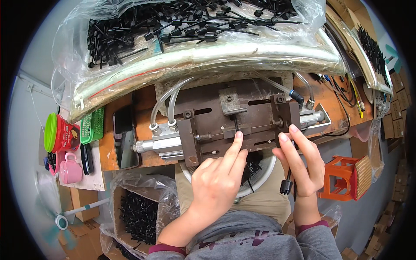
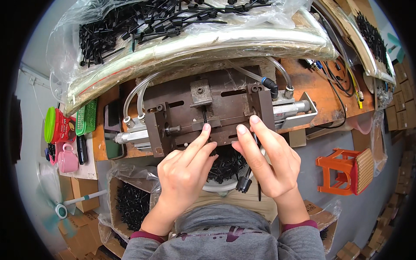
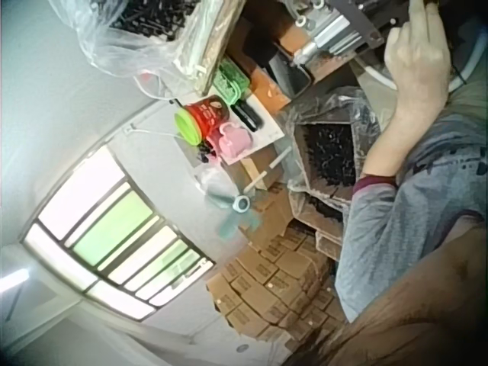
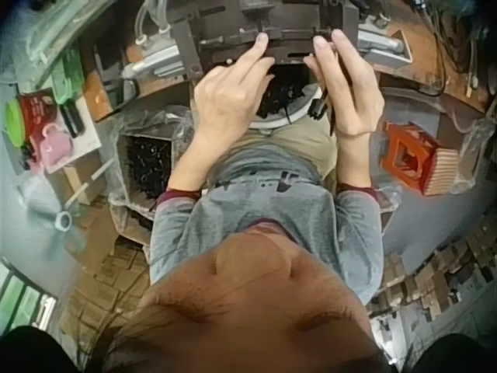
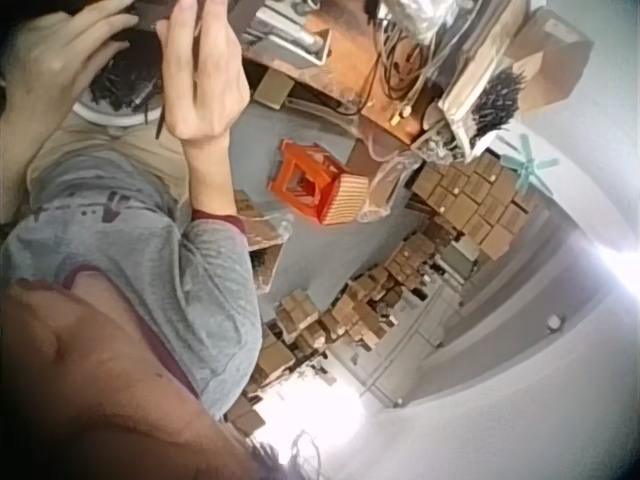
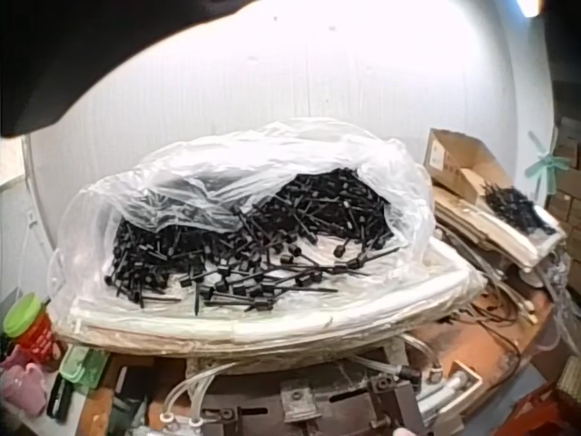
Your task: Assembling black plastic components using a pneumatic workbench press.
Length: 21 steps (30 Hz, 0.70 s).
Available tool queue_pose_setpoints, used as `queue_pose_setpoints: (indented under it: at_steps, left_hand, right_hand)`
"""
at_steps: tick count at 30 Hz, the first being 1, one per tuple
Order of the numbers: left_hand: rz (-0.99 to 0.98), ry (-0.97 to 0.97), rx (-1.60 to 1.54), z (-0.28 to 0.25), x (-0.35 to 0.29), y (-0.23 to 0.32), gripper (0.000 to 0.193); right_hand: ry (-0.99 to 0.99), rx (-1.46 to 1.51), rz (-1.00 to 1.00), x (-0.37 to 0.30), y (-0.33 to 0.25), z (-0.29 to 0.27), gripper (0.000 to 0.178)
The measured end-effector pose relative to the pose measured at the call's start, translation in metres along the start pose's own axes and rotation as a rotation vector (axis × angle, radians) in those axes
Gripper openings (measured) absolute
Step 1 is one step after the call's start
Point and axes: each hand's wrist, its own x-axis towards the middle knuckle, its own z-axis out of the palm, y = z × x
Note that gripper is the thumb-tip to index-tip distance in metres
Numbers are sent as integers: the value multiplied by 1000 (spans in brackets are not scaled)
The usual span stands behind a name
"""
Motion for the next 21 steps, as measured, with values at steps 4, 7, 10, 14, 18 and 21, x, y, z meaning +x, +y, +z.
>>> queue_pose_setpoints:
  at_steps: [4,7,10,14,18,21]
  left_hand:
    - [-101,-29,-653,-19,-2,14,41]
    - [-79,-52,-826,-26,-3,19,43]
    - [-152,-74,-890,-29,-4,16,38]
    - [-62,64,-654,-23,-10,10,35]
    - [-6,154,-243,-10,-11,4,33]
    - [42,124,-25,5,-9,-2,29]
  right_hand:
    - [-33,18,-72,4,-1,3,35]
    - [-48,70,-141,1,-9,9,32]
    - [-38,118,-156,3,-10,9,32]
    - [-40,153,-226,3,0,4,32]
    - [-15,202,-30,-1,1,-5,31]
    - [2,413,219,-4,1,-4,33]
